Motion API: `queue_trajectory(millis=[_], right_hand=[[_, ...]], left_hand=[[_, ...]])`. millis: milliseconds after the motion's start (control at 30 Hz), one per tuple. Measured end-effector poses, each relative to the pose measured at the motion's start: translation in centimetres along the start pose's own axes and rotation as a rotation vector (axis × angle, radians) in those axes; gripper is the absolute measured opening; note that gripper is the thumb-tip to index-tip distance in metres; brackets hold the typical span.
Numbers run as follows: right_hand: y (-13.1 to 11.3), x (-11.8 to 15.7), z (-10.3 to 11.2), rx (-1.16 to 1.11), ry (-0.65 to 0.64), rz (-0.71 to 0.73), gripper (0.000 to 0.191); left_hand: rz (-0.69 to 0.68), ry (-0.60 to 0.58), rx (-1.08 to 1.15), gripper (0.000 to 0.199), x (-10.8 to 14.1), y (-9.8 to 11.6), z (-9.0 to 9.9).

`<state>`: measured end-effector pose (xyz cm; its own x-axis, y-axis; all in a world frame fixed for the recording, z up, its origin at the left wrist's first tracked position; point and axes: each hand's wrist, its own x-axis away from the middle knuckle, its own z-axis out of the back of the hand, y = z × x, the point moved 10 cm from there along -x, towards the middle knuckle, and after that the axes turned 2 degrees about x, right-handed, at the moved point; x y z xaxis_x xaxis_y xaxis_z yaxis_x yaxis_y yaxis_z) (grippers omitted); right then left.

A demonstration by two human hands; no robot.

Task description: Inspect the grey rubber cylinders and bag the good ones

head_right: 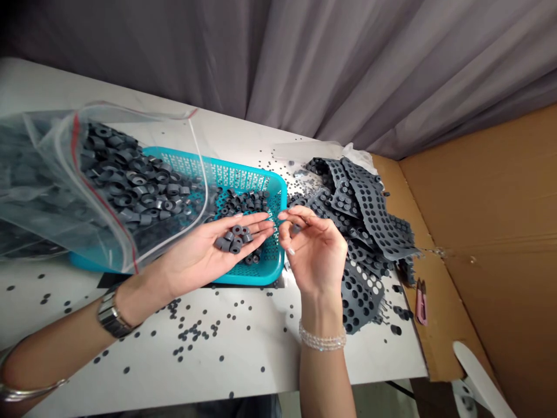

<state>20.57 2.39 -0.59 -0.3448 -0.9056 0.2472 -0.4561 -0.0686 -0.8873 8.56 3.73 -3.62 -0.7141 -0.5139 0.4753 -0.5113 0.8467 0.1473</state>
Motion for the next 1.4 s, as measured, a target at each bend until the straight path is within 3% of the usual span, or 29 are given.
queue_trajectory(millis=[133, 233, 367, 533, 633, 767, 933, 1200, 1400], right_hand=[[0.1, 0.3, -0.1, 0.077, 0.017, 0.021, 0.017], [-0.8, 1.3, -1.7, 0.409, -0.017, 0.178, 0.007], [-1.6, 2.8, -5.3, 0.922, -0.131, 0.407, 0.017], [-1.3, 3.0, -6.7, 1.114, -0.175, 0.477, 0.020], [-0.8, 2.2, -5.4, 0.929, -0.132, 0.360, 0.014], [1.5, 1.0, -2.9, 0.301, -0.106, 0.021, 0.013], [3.2, 0.7, -3.0, -0.204, -0.192, -0.233, 0.012], [3.5, 0.9, -3.0, -0.357, -0.246, -0.281, 0.006], [3.3, 0.9, -2.3, -0.388, -0.172, -0.274, 0.012]], left_hand=[[-0.001, -0.034, -0.010, 0.030, 0.0, -0.1, -0.3], [-0.029, -0.063, -0.027, 0.026, -0.1, 0.1, -0.4], [-0.033, -0.077, -0.035, 0.029, -0.3, 0.1, -0.3], [-0.020, -0.081, -0.037, 0.031, -0.4, 0.0, -0.2], [-0.033, -0.037, -0.039, 0.025, -0.4, 0.1, 0.3], [-0.038, -0.012, -0.016, 0.026, -0.3, 0.3, 0.5], [-0.020, -0.017, -0.008, 0.034, -0.3, 0.2, 0.3], [-0.024, -0.006, -0.002, 0.041, -0.2, 0.3, 0.4], [-0.026, -0.017, 0.018, 0.046, -0.2, 0.4, 0.0]])
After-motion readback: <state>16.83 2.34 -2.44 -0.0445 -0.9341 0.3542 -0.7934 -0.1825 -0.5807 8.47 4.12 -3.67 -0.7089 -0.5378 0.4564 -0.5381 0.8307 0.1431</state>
